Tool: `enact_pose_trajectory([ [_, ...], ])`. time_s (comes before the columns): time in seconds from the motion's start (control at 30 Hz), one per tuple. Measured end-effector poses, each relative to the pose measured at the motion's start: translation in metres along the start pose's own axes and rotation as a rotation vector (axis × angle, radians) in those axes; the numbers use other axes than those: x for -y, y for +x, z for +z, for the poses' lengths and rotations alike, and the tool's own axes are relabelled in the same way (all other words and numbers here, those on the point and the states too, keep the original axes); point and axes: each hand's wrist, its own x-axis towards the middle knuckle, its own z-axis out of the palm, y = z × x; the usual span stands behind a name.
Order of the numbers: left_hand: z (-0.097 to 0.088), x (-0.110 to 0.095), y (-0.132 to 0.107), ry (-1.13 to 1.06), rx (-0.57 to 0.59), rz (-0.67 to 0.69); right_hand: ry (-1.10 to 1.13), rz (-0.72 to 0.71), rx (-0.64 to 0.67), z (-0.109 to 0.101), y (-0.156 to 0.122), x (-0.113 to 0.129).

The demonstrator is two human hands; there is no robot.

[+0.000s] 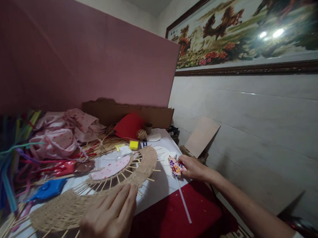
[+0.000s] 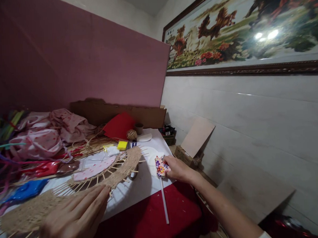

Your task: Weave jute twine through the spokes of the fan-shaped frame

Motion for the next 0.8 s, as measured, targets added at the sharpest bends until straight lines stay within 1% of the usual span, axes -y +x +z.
enact_pose_trajectory([
  [0.1,0.0,-0.003,0.002,0.049,0.003,0.04,0.034,-0.017,0.025,0.001,-0.002,0.002],
  [0.27,0.006,-0.011,0.001,0.153,0.041,0.131,0.043,-0.002,-0.05,0.004,-0.004,-0.004],
  [0.33,0.012,-0.016,-0.004,0.197,0.096,0.148,0.049,0.007,-0.078,0.005,-0.005,-0.007],
  [0.43,0.024,-0.025,-0.015,0.256,0.244,0.146,0.057,0.007,-0.12,0.004,-0.009,-0.009],
  [0.5,0.032,-0.032,-0.023,0.262,0.319,0.134,0.064,0.009,-0.139,0.003,-0.012,-0.009],
  [0.6,0.036,-0.04,-0.029,0.232,0.381,0.127,0.087,0.003,-0.162,0.002,-0.015,-0.006],
  [0.7,0.03,-0.043,-0.021,0.18,0.426,0.093,0.123,-0.027,-0.178,0.001,-0.019,-0.004],
  [0.8,0.024,-0.046,0.004,0.108,0.478,-0.002,0.155,-0.045,-0.188,0.0,-0.022,-0.003],
])
